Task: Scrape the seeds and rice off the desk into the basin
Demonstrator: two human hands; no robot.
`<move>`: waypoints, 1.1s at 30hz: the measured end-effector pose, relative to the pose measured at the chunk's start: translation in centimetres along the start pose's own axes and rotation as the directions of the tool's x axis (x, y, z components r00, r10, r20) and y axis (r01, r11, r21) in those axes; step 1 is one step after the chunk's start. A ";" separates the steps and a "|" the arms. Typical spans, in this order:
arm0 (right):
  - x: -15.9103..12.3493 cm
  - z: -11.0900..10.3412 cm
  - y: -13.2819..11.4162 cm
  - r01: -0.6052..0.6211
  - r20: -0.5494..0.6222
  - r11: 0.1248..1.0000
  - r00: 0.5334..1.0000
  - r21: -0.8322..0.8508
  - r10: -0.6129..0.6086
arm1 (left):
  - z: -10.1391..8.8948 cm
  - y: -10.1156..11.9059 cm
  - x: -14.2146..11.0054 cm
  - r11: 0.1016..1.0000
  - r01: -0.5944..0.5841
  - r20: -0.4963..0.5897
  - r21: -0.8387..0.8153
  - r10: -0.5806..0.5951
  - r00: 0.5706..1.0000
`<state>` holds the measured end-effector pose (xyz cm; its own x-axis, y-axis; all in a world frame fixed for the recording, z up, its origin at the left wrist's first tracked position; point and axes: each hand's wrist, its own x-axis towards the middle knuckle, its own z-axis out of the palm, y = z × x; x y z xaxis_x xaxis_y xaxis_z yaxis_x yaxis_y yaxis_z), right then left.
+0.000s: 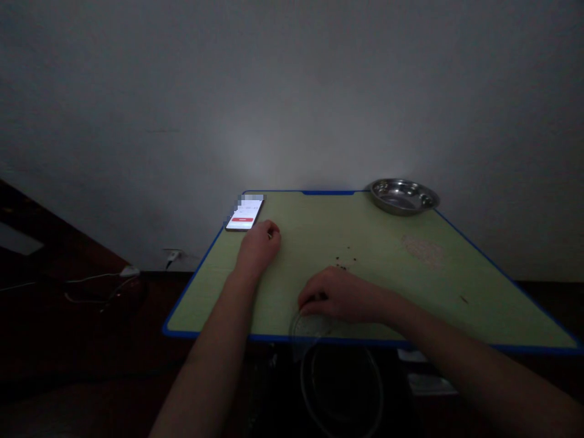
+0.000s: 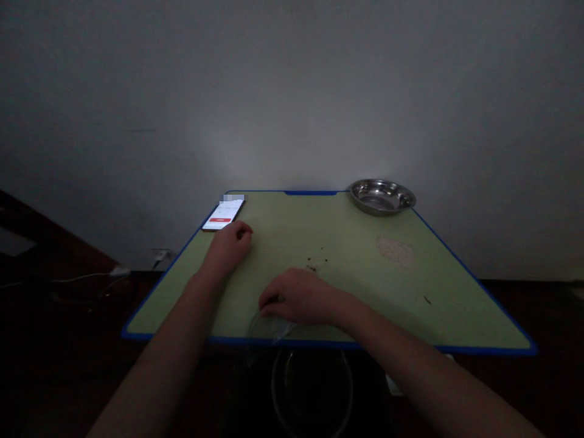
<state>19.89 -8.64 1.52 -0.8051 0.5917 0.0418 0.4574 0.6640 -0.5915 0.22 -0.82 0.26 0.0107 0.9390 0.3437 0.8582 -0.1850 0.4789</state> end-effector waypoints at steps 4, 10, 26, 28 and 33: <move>-1.0 -0.3 0.0 0.003 -0.001 1.000 1.000 0.013 -0.003 | 0.0 0.0 0.0 1.000 0.002 0.004 -0.001 -0.002 1.000; -3.2 -1.0 -0.9 -0.049 -0.019 0.998 0.999 0.046 0.050 | -0.1 0.1 0.0 1.000 0.000 0.016 -0.009 0.000 1.000; -12.6 -4.3 2.7 -0.407 -0.326 0.912 0.858 0.039 0.397 | 0.2 -0.1 0.1 1.000 -0.023 0.091 0.021 0.021 0.996; -11.5 -3.2 1.8 -0.388 -0.282 0.921 0.881 0.028 0.379 | 0.2 -0.2 0.2 0.999 -0.021 0.095 0.024 0.019 0.995; -7.7 -1.0 0.3 -0.293 -0.255 0.956 0.922 0.028 0.291 | 0.1 -0.2 0.2 0.999 -0.018 0.094 0.035 0.014 0.996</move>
<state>26.58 -12.50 1.84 -0.5132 0.8553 0.0720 0.6624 0.4480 -0.6004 0.08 -0.55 0.21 0.0709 0.9593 0.2732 0.8754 -0.1911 0.4440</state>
